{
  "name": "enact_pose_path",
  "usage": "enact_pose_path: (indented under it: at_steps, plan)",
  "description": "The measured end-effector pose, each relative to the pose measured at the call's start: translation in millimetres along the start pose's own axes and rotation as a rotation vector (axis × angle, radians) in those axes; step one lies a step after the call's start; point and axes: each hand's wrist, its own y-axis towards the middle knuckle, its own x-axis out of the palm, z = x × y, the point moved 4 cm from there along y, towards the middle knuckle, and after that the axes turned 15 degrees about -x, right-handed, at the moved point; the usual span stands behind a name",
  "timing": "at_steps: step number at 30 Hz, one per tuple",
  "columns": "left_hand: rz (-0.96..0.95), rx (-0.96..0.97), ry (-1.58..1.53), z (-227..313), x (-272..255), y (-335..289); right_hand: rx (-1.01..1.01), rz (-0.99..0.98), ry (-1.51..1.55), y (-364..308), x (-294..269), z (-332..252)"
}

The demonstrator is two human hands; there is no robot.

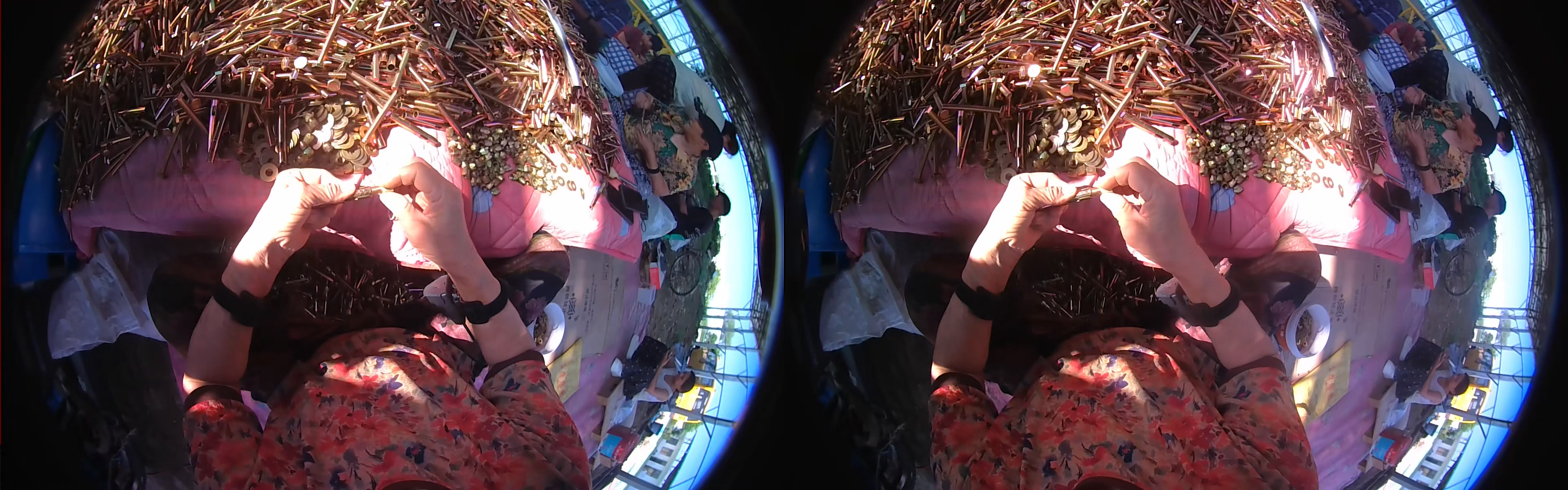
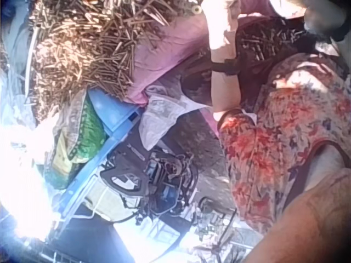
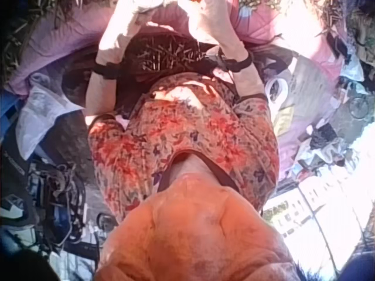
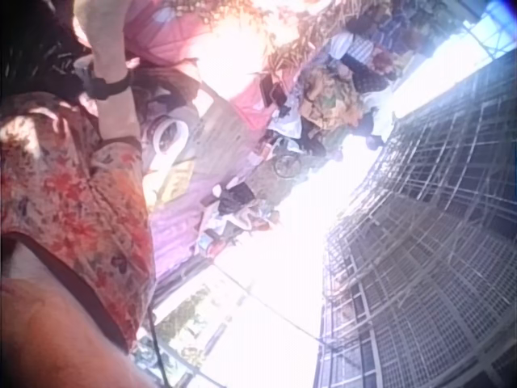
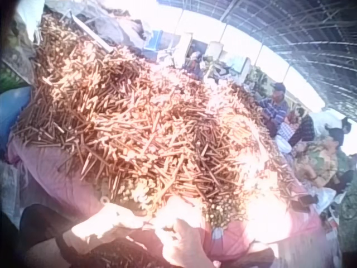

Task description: Sorting and assembling small metal pins and washers on a work surface.

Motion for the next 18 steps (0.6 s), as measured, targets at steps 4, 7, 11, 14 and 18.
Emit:
enact_pose_path:
  at_steps: [4,7,11,14,18]
  plan:
    - [0.043,0.081,0.040,0,-5,1,0.073,0.006,-0.025,-1,3,-3]
    - [0.055,0.103,0.102,3,-4,-1,0.159,0.029,0.060,-6,5,3]
    - [0.090,0.174,0.184,8,1,-7,0.203,-0.013,0.050,-6,4,6]
    - [0.074,0.196,0.228,10,3,-9,0.255,-0.030,0.131,-6,3,6]
    - [0.122,0.196,0.279,9,6,-10,0.371,-0.070,0.191,-5,2,7]
